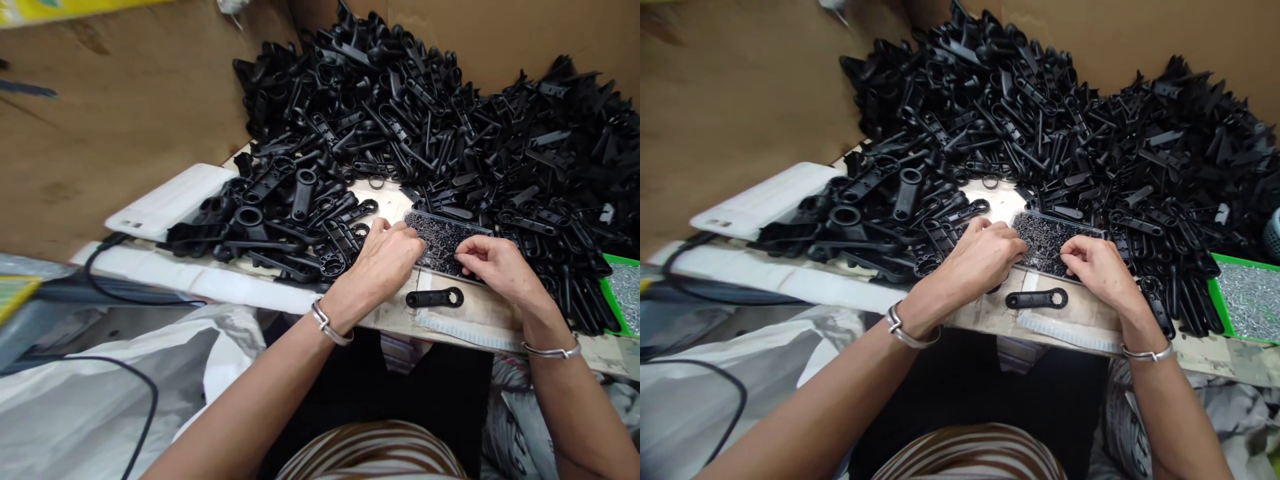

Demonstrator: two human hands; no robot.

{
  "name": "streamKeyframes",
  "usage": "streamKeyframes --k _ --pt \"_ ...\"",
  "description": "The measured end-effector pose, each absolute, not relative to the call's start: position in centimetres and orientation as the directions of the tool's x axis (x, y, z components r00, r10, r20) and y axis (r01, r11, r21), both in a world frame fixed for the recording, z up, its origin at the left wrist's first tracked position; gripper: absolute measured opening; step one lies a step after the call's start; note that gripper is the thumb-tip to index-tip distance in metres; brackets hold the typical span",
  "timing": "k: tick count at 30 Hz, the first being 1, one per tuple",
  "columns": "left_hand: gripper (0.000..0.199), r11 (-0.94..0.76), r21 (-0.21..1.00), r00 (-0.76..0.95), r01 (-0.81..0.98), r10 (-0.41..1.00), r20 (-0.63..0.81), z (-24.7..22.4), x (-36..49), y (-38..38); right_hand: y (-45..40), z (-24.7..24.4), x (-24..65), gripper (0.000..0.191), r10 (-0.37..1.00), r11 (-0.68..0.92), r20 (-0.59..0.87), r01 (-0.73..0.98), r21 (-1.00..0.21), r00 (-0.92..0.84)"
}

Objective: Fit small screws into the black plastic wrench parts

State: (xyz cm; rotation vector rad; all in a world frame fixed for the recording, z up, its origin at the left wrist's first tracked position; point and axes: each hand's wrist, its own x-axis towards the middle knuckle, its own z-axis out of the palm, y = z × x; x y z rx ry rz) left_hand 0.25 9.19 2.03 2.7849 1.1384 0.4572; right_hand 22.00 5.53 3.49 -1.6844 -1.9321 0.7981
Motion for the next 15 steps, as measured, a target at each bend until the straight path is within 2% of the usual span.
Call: streamKeyframes --k 7,11,15 --pt "0.022 -0.714 0.193 0.685 0.673 0.701 0.200 2.1 0.5 8.8 4.5 3.6 22.3 0.025 0.979 -0.157 -0.195 0.402 -0.902 -0.056" --pt "0.024 -0.728 0.234 0.698 0.644 0.685 0.209 2.3 0.8 8.3 3.5 3.9 22.6 0.031 0.968 -0.229 -0.245 0.225 -0.947 -0.049" --pt "0.022 -0.724 0.350 0.672 0.594 0.686 0.279 2.9 1.3 7.3 2.7 4.0 22.4 0.034 0.956 -0.285 -0.289 0.073 -0.956 -0.049"
